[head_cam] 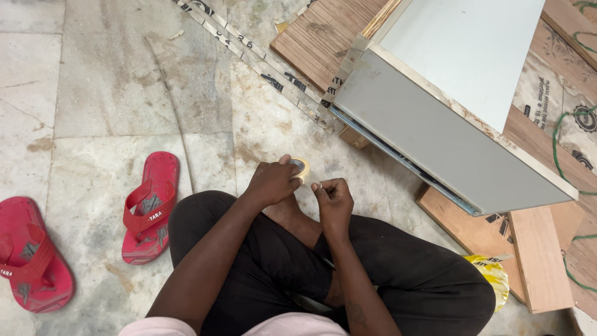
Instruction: The person sits on the floor and applies masking tape to the edges of a white wooden drawer unit. They repeatedly tear off small pieces of tape and press them onto the corners and seams of the drawer front.
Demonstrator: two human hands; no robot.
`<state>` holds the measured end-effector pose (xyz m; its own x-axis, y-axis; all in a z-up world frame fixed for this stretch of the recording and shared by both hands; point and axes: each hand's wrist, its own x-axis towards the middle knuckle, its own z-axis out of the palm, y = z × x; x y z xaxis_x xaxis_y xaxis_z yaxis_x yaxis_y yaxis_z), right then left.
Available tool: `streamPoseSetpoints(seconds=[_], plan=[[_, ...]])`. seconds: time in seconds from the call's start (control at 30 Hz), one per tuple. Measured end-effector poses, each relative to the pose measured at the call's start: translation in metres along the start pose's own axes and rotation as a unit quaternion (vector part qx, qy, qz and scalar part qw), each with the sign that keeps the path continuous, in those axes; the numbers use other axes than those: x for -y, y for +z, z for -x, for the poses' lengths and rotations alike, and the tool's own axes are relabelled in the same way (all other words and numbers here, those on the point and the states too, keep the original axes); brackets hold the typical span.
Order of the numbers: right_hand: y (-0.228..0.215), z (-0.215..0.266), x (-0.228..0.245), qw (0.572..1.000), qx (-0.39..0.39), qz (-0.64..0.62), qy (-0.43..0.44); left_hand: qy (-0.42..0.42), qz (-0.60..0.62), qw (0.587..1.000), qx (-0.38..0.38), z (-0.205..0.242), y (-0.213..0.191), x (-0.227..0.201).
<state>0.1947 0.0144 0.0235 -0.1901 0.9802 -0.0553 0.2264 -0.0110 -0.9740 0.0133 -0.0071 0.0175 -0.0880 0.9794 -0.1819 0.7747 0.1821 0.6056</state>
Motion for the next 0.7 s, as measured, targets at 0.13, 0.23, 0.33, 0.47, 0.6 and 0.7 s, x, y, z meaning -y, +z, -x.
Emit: streamPoseSetpoints(seconds=[0.13, 0.23, 0.33, 0.47, 0.6, 0.7], plan=[[-0.005, 0.003, 0.001, 0.999, -0.002, -0.041, -0.006, 0.016, 0.030, 0.999, -0.008, 0.002, -0.001, 0.008], [-0.007, 0.000, 0.002, 0.997, -0.006, -0.080, 0.012, 0.007, 0.049, 0.999, 0.003, 0.003, 0.002, 0.011], [-0.008, -0.001, 0.004, 0.996, -0.004, -0.084, 0.010, -0.009, 0.048, 0.999, 0.008, 0.002, 0.002, 0.012], [-0.011, -0.002, 0.006, 0.997, 0.000, -0.072, -0.006, -0.031, 0.049, 0.998, 0.023, 0.002, 0.002, 0.010], [-0.015, -0.008, 0.005, 0.996, -0.002, -0.087, 0.010, -0.005, 0.064, 0.998, -0.019, 0.000, 0.009, 0.011], [-0.013, -0.012, 0.001, 0.992, 0.000, -0.122, 0.011, -0.013, 0.082, 0.996, -0.027, -0.002, 0.015, 0.014]])
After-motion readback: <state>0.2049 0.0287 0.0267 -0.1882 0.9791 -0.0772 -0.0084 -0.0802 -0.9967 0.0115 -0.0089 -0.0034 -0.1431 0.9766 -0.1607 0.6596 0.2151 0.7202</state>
